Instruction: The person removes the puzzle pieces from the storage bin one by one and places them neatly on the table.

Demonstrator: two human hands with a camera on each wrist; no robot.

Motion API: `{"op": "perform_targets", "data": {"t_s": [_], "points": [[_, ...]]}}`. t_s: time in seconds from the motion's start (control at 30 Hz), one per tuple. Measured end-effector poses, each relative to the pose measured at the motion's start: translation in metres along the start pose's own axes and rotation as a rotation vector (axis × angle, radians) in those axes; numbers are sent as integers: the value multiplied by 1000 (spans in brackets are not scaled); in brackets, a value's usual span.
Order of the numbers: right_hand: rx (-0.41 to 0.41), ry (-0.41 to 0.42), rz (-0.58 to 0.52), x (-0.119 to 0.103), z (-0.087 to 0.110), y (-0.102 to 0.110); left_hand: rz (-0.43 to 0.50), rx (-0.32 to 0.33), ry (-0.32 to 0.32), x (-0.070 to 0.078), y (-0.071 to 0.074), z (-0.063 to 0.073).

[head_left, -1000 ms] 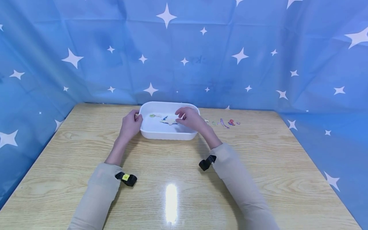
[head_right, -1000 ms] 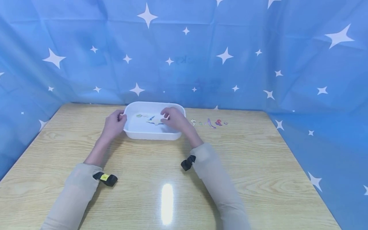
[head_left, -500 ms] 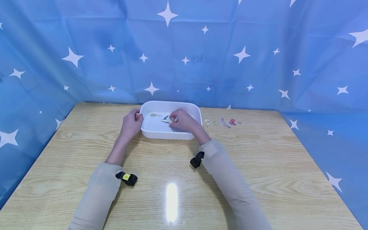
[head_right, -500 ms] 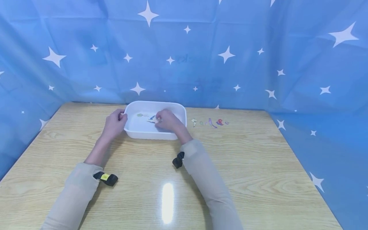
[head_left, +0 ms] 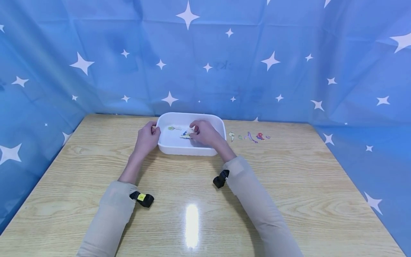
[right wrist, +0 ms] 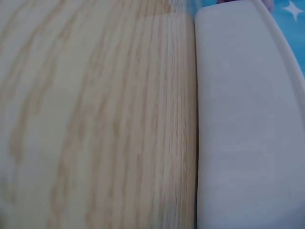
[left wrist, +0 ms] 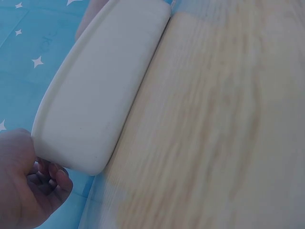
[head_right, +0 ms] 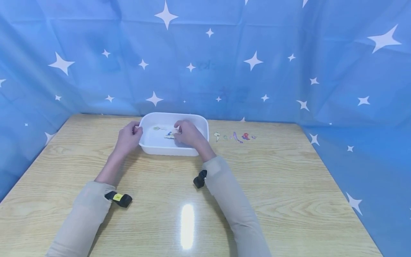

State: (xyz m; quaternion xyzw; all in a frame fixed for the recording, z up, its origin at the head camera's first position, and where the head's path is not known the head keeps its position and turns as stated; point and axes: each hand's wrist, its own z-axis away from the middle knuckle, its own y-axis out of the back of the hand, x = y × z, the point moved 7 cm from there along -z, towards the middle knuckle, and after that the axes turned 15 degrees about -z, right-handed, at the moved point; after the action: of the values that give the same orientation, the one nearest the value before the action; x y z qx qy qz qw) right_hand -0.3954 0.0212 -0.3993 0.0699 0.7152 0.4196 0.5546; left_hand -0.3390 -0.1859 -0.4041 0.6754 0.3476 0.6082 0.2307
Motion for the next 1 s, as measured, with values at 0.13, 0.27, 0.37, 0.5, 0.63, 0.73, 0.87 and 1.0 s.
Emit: {"op": "perform_targets", "data": {"t_s": [0.13,0.27,0.37,0.5,0.63,0.73,0.87,1.0], "points": [[7,2,-12,-1,1,2,-2,3,-3,1,0,-1],[47,10,-84,-1,3,6,0,-3,-2,1,-1,-1],[74,33,-144,-3,5,8,-5,-4,2,1,-1,-1],[95,59,-206,-8,11,12,-6,-7,11,-1,-2,0],[136,84,-249,-11,18,21,-8,-8,13,-2,-3,0],[166,98,-290,-11,24,27,-7,-5,13,-3,-3,0],[191,118,-340,-11,33,36,-3,-3,12,-3,-2,0],[211,133,-332,-8,44,48,-7,-5,10,-2,-3,0]]}}
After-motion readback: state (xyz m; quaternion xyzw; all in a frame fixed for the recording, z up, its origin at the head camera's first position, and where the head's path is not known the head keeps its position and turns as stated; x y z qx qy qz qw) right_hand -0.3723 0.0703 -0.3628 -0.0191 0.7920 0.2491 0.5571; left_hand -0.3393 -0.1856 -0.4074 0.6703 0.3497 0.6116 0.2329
